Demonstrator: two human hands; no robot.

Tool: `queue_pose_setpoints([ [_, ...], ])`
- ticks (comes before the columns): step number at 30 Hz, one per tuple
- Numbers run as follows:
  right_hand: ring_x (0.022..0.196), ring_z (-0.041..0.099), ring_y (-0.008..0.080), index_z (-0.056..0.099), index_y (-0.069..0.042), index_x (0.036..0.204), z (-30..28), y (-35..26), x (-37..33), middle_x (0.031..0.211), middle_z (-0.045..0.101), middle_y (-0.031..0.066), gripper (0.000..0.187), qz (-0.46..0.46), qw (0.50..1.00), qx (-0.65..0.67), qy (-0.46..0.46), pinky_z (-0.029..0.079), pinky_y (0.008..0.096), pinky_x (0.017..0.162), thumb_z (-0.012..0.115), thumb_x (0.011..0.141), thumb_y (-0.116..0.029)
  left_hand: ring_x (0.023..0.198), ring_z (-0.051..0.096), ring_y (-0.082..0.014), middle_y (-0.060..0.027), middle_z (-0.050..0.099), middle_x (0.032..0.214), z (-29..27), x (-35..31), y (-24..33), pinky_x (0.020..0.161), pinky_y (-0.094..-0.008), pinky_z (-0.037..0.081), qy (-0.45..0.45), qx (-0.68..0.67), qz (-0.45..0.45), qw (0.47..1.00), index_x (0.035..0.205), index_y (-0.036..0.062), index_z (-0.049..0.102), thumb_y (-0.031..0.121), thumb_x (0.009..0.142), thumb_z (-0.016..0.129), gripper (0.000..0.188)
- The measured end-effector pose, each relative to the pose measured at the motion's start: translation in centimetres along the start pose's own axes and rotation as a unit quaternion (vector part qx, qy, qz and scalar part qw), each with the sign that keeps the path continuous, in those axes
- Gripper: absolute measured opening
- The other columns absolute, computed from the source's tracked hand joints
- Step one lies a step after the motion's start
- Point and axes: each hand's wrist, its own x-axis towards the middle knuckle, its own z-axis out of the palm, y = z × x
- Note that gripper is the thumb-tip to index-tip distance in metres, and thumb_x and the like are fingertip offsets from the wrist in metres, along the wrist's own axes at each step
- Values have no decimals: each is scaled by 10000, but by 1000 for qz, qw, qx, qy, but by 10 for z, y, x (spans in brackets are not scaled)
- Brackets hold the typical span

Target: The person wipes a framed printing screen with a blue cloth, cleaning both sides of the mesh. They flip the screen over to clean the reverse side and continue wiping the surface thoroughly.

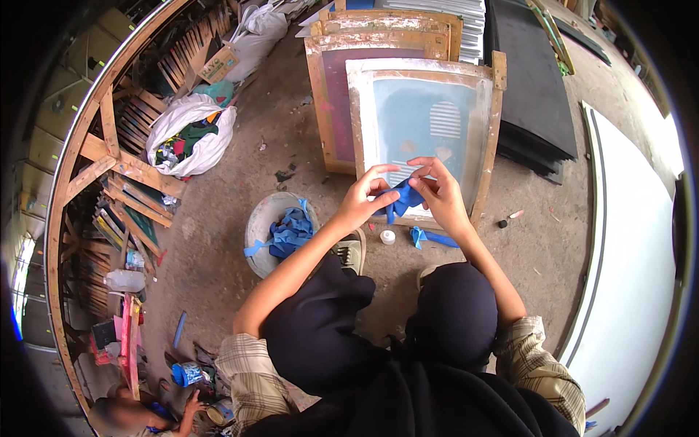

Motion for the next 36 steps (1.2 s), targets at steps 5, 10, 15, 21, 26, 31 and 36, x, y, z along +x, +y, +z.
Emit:
queue_pose_setpoints([
  [5, 661, 543, 62, 574, -24, 1077, -7, 5, -1, 969, 622, 27, 247, 11, 998, -43, -40, 430, 231, 586, 655, 846, -59, 913, 548, -78, -7, 599, 954, 0, 1, 6, 837, -253, 437, -37, 64, -108, 991, 1031, 18, 618, 243, 924, 586, 251],
  [10, 630, 492, 68, 607, -25, 1041, -8, 15, 1, 910, 606, 18, 259, -15, 998, 47, -36, 409, 220, 578, 703, 821, -120, 894, 574, -69, -6, 627, 919, 2, 1, 4, 814, -237, 452, 21, -40, -61, 997, 981, 32, 623, 172, 866, 670, 188],
  [15, 724, 526, 64, 634, -22, 935, -11, 32, 0, 886, 616, 20, 185, 37, 998, 4, -56, 430, 234, 640, 703, 830, -159, 870, 561, -51, -7, 623, 895, 3, 2, 8, 797, -219, 440, 51, -55, -42, 996, 946, 48, 606, 188, 850, 693, 191],
  [21, 758, 542, 76, 589, -14, 923, -9, 16, 1, 803, 622, 18, 130, 42, 989, 143, -24, 432, 232, 734, 639, 884, -127, 762, 530, -34, 4, 603, 815, -9, -1, -6, 675, -194, 424, 108, -71, -24, 991, 849, 72, 527, 176, 832, 717, 217],
  [26, 769, 521, 66, 580, -40, 974, -7, 13, 0, 803, 596, 6, 125, 55, 990, 133, -6, 423, 227, 739, 628, 889, -118, 781, 549, -47, -21, 617, 859, 1, 2, 9, 693, -196, 429, 135, -68, 59, 987, 1019, 66, 473, 88, 869, 657, 238],
  [31, 783, 511, 62, 580, -55, 1082, -10, 8, -1, 833, 562, -9, 228, 18, 995, 95, -38, 428, 232, 713, 643, 868, -103, 894, 577, -77, -22, 620, 944, -14, 4, 10, 806, -231, 459, 146, -1, 96, 985, 1046, 40, 544, 48, 873, 630, 193],
  [36, 797, 535, 78, 569, -56, 1172, -16, 21, 2, 884, 543, 9, 337, 20, 998, 19, -61, 442, 242, 724, 659, 850, -103, 870, 586, -74, -27, 646, 1027, -16, 3, 12, 770, -225, 480, 135, 59, 98, 984, 1084, 18, 631, 72, 883, 619, 209],
])
